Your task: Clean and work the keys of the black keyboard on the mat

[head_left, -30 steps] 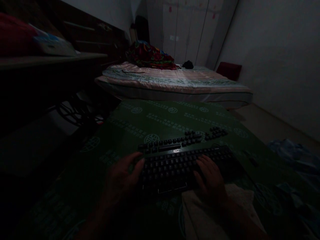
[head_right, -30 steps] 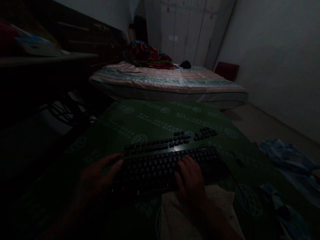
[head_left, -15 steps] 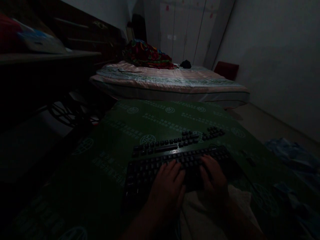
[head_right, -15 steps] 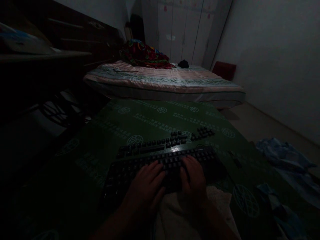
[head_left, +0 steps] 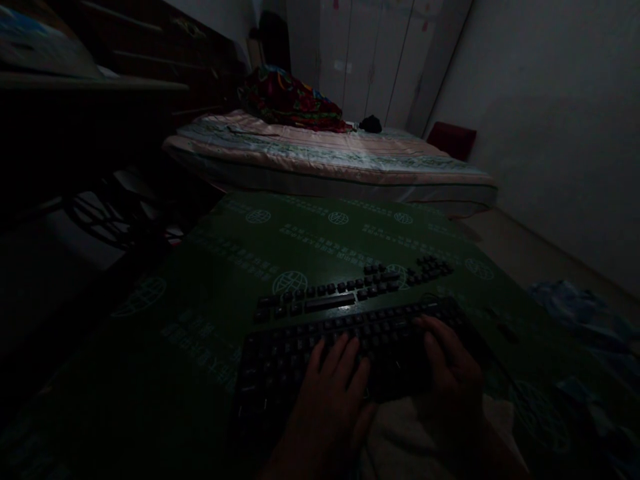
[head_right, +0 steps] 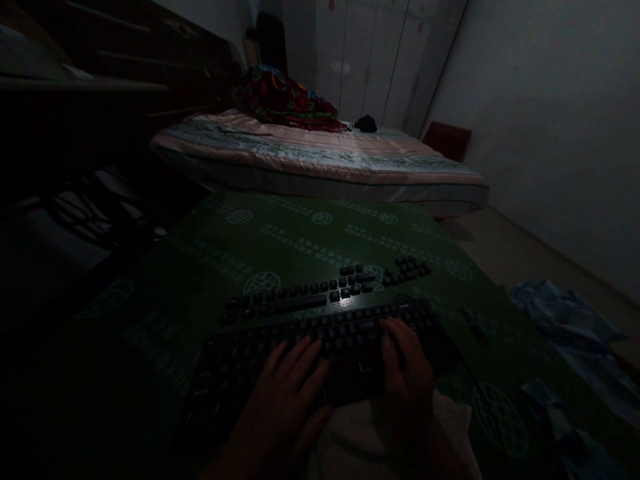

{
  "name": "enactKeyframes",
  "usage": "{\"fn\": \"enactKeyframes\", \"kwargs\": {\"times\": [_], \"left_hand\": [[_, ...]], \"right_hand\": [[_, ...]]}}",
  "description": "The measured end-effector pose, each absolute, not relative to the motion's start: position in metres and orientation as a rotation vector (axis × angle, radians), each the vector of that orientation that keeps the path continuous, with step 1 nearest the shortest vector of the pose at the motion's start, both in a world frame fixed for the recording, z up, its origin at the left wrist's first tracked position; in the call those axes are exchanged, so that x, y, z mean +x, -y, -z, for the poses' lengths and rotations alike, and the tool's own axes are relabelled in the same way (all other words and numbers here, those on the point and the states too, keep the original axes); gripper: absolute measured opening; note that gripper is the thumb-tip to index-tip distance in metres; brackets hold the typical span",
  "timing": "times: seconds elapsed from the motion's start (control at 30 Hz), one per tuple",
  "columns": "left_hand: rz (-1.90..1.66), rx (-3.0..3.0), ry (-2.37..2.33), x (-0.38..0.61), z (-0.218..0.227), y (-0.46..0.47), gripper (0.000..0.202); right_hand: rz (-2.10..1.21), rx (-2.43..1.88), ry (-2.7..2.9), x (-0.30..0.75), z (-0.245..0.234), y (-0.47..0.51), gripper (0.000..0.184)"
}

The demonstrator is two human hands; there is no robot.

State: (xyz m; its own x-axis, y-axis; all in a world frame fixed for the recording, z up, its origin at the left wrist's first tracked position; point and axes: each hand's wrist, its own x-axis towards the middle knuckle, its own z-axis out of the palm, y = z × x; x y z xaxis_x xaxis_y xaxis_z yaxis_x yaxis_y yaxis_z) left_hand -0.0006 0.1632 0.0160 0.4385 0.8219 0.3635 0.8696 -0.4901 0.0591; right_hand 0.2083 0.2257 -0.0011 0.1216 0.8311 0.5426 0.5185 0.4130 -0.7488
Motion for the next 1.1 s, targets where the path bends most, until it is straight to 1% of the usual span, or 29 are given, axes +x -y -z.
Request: {"fn": "enactKeyframes", "kwargs": {"times": [0.23,0.5,0.73,0.97,1.1], "left_hand": [[0.549,-2.516,1.495,-0.001,-0.014,-0.164,0.038],[0.557,-2.497,1.480,-0.003,-0.014,-0.163,0.037],[0.496,-2.477,1.462,-0.003,-0.018,-0.163,0.039],[0.524,-2.409,1.390,-0.006,-0.009,-0.166,0.039],[0.538,-2.379,1.383,-0.006,-0.007,-0.167,0.041]], "right_hand": [[-0.562,-1.366,1.356,0.207,-0.005,-0.224,0.029],[-0.678,-1.418,1.194,0.204,-0.011,-0.222,0.032],[-0.694,-1.496,1.166,0.206,-0.012,-0.224,0.040],[-0.707,-1.443,1.229,0.206,-0.002,-0.224,0.037],[-0.605,-1.382,1.323,0.203,-0.009,-0.222,0.032]]}}
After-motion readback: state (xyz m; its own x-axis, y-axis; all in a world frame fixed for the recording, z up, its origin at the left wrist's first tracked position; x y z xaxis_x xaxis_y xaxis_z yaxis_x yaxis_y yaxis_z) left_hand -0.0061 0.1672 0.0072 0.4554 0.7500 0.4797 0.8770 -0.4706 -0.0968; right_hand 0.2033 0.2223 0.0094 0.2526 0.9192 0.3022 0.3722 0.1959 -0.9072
